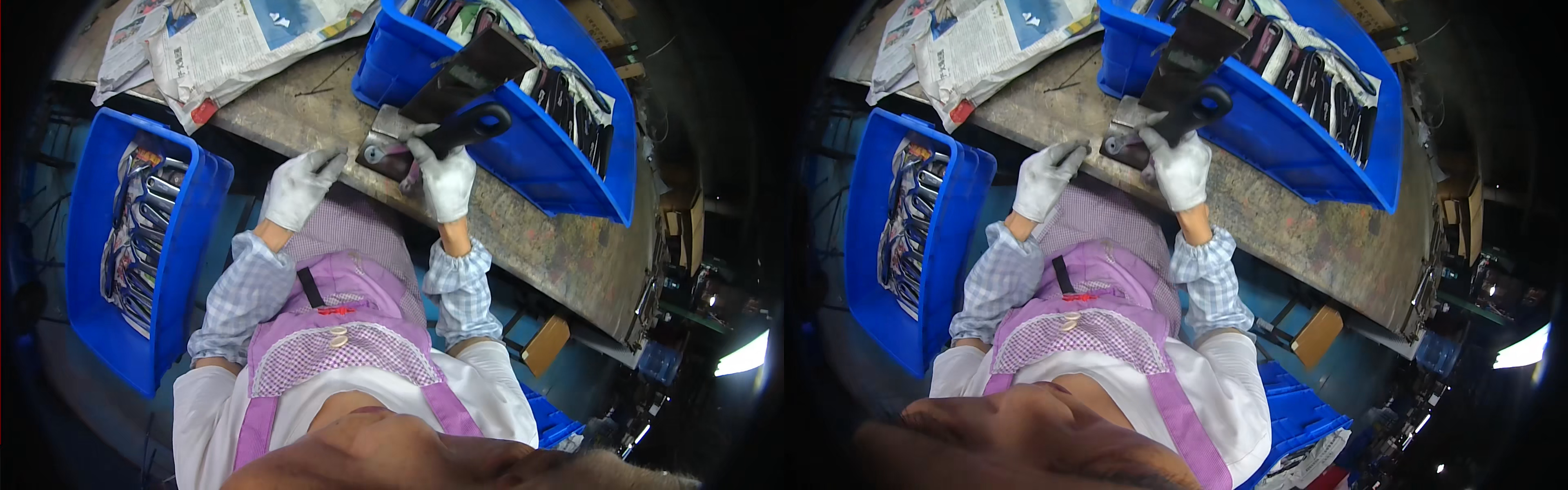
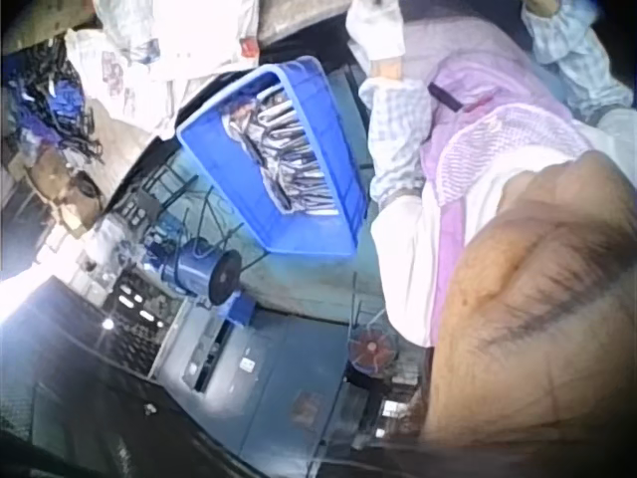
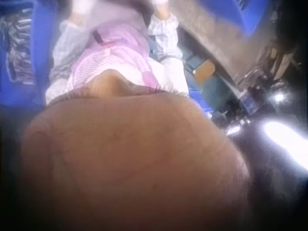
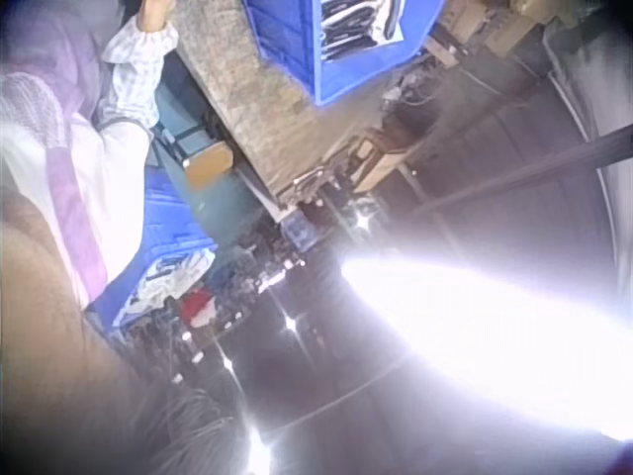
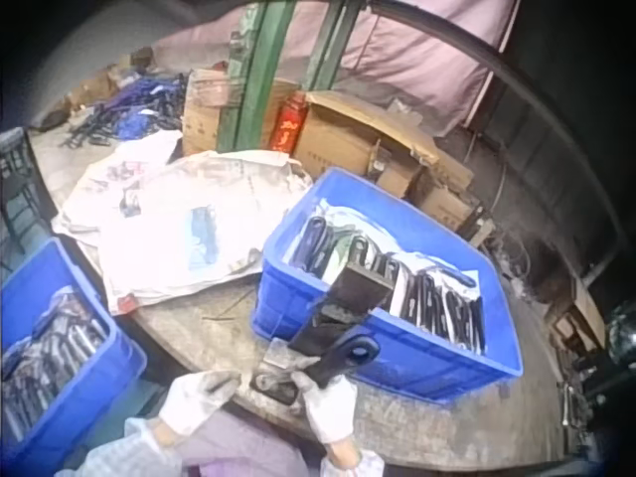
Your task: The person sorts and arranges metal parts by hand, moving them from blue bins onto a work surface and into other containers.
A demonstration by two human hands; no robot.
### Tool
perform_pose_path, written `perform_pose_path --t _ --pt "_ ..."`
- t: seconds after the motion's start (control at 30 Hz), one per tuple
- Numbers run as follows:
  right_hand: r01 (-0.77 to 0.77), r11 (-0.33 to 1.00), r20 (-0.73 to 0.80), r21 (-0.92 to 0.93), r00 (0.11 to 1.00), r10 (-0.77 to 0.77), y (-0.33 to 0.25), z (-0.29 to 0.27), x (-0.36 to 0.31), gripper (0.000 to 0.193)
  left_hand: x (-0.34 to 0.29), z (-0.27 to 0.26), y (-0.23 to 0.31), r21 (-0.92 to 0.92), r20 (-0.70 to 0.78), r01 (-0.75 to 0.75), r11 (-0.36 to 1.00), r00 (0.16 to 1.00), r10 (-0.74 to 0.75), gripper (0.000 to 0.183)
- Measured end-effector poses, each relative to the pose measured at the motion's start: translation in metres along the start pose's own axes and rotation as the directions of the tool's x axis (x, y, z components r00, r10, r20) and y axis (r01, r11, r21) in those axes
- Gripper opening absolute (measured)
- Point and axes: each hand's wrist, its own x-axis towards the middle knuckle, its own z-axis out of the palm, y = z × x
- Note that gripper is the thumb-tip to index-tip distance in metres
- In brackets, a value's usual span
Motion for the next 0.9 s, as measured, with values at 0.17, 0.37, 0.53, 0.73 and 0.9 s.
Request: perform_pose_path --t 0.17,0.37,0.53,0.73,0.9 --pt "0.450 0.788 -0.001 -0.420 0.868 -0.497 0.022 0.006 0.014 0.019 0.004 0.000 -0.005 0.130 0.037 -0.052 0.990 0.998 0.047 0.020" --pt "0.233 0.905 -0.069 -0.355 0.959 -0.274 0.010 0.008 0.022 0.017 0.016 0.013 0.000 0.304 -0.008 -0.140 0.942 0.989 0.150 0.022" --pt "-0.024 0.995 0.103 -0.094 0.994 0.033 0.020 -0.019 0.019 0.021 0.022 0.032 0.021 0.169 -0.046 -0.087 0.982 0.994 0.096 0.036" --pt "0.253 0.825 -0.113 -0.506 0.928 -0.354 0.070 -0.023 -0.011 0.036 0.038 0.039 0.033 0.316 0.045 0.167 0.934 0.981 -0.191 0.054" --pt "0.117 0.990 -0.060 -0.083 0.991 -0.122 0.052 -0.018 0.012 0.055 0.033 0.026 0.039 0.287 0.027 0.185 0.940 0.979 -0.201 0.050"
